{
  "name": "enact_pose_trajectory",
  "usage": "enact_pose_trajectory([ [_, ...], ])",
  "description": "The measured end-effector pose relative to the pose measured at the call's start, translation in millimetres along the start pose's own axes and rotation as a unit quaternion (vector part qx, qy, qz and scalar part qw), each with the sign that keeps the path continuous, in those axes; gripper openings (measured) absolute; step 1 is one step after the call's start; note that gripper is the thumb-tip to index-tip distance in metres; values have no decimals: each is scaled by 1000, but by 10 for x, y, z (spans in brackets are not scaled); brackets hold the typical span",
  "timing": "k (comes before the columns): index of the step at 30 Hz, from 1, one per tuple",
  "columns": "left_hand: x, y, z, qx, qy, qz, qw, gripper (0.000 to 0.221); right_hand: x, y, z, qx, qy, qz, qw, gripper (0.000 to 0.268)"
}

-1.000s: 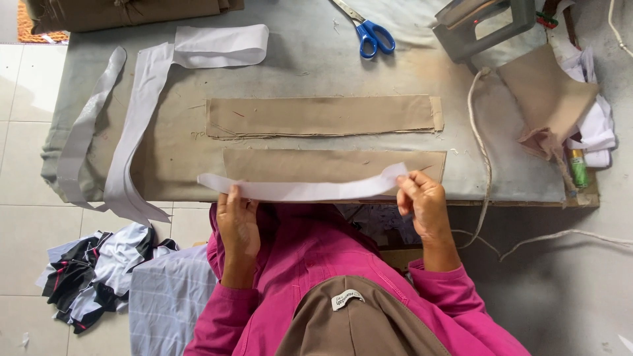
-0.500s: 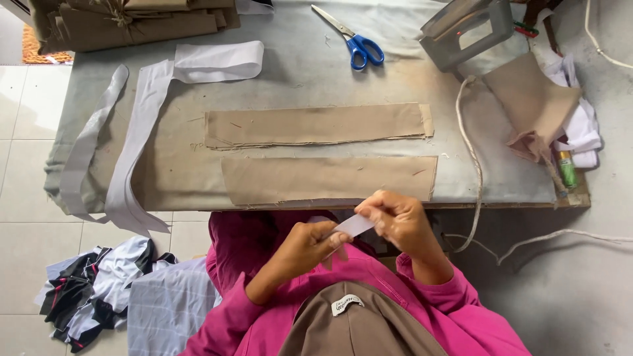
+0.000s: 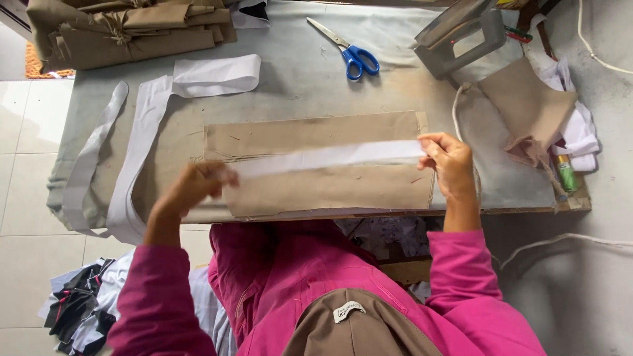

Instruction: The person is aligning small white fabric strips onto brown fabric pieces and pressing them with a hand iron on a workbench.

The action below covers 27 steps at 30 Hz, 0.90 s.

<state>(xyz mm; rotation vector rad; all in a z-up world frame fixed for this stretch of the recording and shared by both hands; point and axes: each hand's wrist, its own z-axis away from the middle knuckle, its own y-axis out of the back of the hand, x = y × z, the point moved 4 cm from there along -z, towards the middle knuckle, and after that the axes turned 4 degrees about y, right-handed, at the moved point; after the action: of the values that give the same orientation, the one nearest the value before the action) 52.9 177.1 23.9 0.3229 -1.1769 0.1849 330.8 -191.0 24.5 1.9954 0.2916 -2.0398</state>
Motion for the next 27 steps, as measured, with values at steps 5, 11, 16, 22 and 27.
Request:
enact_pose_trajectory([
  [5, -328, 241, -729, 162, 18, -73, 984, 25, 307, -210, -520, 3, 59, 163, 985, 11],
  [11, -500, 215, -966, 309, 107, -275, 904, 31, 791, -181, -890, 19, 229, 408, 883, 5],
  [16, -253, -227, -673, 458, -102, -419, 778, 48, 806, -159, -863, 5, 312, 414, 855, 10],
  [22, 153, -1044, -277, 315, -117, -429, 838, 49, 889, -76, -892, -12, 289, 423, 859, 15],
  [27, -113, -1073, -438, 307, -77, -437, 842, 58, 952, 1, -929, 14, 236, 436, 868, 21],
])
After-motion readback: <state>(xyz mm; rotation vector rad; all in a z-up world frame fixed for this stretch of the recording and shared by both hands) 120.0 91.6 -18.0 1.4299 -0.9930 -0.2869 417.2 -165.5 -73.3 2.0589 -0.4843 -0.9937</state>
